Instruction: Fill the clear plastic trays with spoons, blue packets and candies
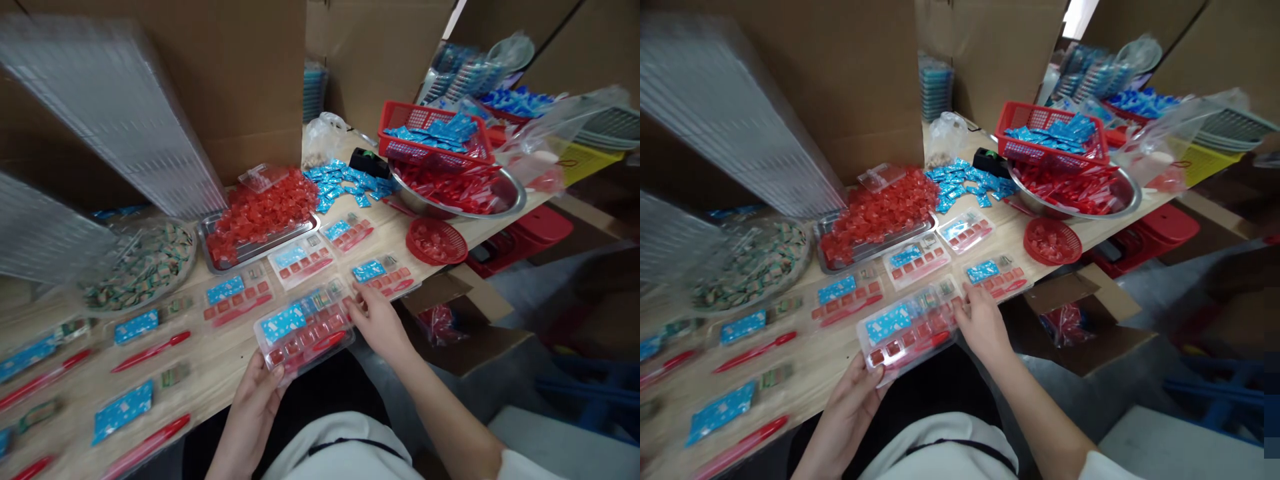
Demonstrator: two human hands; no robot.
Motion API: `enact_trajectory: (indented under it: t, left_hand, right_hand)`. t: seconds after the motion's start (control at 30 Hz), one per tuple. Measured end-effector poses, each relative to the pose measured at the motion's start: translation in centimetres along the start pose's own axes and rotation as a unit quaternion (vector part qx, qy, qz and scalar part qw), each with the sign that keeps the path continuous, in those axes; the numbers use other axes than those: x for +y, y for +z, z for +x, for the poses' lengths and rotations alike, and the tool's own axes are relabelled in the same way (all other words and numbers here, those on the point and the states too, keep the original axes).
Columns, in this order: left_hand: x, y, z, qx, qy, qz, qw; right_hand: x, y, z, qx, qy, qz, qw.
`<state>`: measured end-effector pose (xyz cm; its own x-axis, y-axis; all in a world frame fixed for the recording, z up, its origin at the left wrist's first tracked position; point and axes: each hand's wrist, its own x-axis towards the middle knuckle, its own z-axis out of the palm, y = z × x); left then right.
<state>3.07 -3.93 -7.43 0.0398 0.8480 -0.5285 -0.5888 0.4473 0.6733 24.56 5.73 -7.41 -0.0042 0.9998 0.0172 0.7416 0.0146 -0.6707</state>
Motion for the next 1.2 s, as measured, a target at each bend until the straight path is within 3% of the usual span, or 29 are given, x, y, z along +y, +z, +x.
enact_trajectory:
  t: [0.13, 0.27, 0.47, 0.6, 0.67, 0.8, 1.0, 1.1, 1.2]
  left_hand:
    - [0.5, 0.4, -0.4, 0.035, 0.005, 0.007, 0.999]
    - [1.9, 0.5, -1.1, 0.067, 0.016, 0.017, 0.997]
    - [2.8, -0.3, -0.9, 0.055, -0.004, 0.022, 0.998]
    - [2.8, -1.0, -1.0, 0.058, -0.011, 0.020, 0.998]
    - [3.0, -1.3, -1.2, 0.053, -0.020, 0.013, 0.998]
    - [3.5, -1.1, -1.1, 0.049, -0.032, -0.001, 0.998]
    - [3.8, -1.5, -0.5, 0.114, -0.019, -0.046, 0.992]
    - [4.1, -3.1, -0.5, 0.126, -0.003, -0.056, 0.991]
    - [4.6, -4.6, -0.5, 0.149, 0.020, -0.066, 0.986]
  right_hand:
    - [-0.3, -0.6, 0.0, -0.017, 0.043, 0.142, 0.989]
    - [-1.3, -0.7, 0.0, -0.101, 0.117, 0.341, 0.927]
    - [-1.4, -0.2, 0.5, -0.084, 0.147, 0.387, 0.906]
    - [-1.5, -0.5, 0.3, -0.125, 0.157, 0.455, 0.868]
    - [-1.9, -0.6, 0.2, -0.134, 0.151, 0.466, 0.861]
    - [-2.7, -0.3, 0.0, -0.142, 0.130, 0.460, 0.867]
    - [-1.9, -0.6, 0.3, -0.160, 0.117, 0.430, 0.881]
    - [-0.9, -0.8, 1.2, -0.097, 0.064, 0.311, 0.943]
    - [-0.4, -0.4, 2.3, -0.012, -0.019, 0.085, 0.996]
